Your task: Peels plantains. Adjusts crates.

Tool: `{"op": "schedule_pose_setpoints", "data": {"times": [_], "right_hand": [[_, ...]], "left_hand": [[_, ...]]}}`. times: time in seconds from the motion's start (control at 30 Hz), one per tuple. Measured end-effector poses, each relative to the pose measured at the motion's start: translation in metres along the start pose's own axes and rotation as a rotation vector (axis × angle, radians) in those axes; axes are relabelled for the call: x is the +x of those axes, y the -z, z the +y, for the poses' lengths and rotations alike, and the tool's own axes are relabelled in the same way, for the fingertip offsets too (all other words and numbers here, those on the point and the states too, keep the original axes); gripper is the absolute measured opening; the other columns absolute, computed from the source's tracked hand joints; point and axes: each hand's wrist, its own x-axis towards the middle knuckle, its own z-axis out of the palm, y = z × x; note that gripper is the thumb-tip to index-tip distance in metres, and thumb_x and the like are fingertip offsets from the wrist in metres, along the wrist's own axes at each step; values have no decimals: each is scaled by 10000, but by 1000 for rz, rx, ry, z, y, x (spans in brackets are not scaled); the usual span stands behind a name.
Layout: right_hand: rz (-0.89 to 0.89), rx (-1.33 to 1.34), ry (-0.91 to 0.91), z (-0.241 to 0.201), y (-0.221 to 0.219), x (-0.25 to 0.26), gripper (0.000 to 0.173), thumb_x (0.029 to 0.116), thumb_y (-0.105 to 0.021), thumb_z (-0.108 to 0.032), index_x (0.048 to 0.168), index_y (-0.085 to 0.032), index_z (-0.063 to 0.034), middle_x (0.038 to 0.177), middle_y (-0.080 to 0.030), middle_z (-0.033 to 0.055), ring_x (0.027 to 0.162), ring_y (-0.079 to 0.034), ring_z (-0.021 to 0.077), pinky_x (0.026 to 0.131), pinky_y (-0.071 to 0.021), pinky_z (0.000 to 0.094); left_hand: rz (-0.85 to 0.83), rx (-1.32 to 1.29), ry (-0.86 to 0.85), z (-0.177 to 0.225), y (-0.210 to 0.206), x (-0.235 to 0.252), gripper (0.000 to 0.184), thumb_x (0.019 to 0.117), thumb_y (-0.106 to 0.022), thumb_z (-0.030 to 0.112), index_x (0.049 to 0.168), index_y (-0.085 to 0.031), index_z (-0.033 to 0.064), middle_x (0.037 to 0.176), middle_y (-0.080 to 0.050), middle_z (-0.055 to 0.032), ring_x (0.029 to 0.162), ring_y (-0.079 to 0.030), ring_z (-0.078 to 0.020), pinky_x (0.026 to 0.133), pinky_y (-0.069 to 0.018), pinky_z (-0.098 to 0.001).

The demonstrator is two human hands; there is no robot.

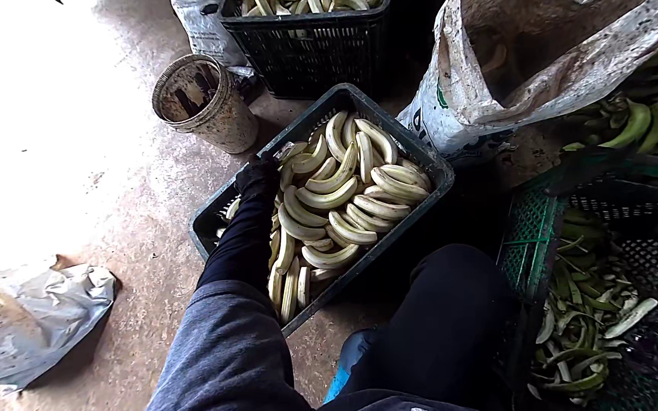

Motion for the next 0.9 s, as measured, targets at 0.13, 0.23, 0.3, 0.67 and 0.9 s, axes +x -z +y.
{"op": "schedule_pose_setpoints", "data": {"times": [0.13,0.23,0.3,0.67,0.9], "right_hand": [[-156,38,268,131,45,87,389,1082,-357,-165,1360,-393,105,947,-581,3,762,-619,37,705,-555,255],[-136,-29,168,123,43,90,405,1082,-361,-182,1375,-416,92,998,-603,38,817,-631,66,766,-569,299],[-134,-100,128,120,39,93,427,1098,-335,-212,1415,-394,69,997,-572,26,786,-601,20,722,-550,249],[-159,-237,208,99,38,98,504,1060,-363,-259,1472,-411,27,1215,-596,165,920,-641,103,799,-573,313],[17,-265,75,82,30,91,400,1092,-419,-196,1445,-500,-26,1311,-598,229,1066,-659,263,900,-560,424]], "left_hand": [[-278,22,-85,21,64,-18,384,1000,-616,220,1333,-600,28,1340,-579,-326,1251,-555,-527,986,-413,-726],[-325,76,-54,45,84,-35,384,1023,-569,207,1338,-593,-11,1346,-578,-335,1306,-525,-511,1047,-382,-704],[-262,62,0,45,72,-25,413,1037,-532,221,1376,-555,-13,1367,-563,-339,1314,-519,-520,1040,-397,-706],[-24,-347,-117,25,1,17,425,1023,-567,339,1285,-608,6,1214,-656,-272,1167,-625,-462,989,-450,-693],[-234,-448,-138,60,59,-33,451,1073,-538,224,1423,-499,-56,1348,-572,-339,1257,-568,-458,1059,-406,-638]]}}
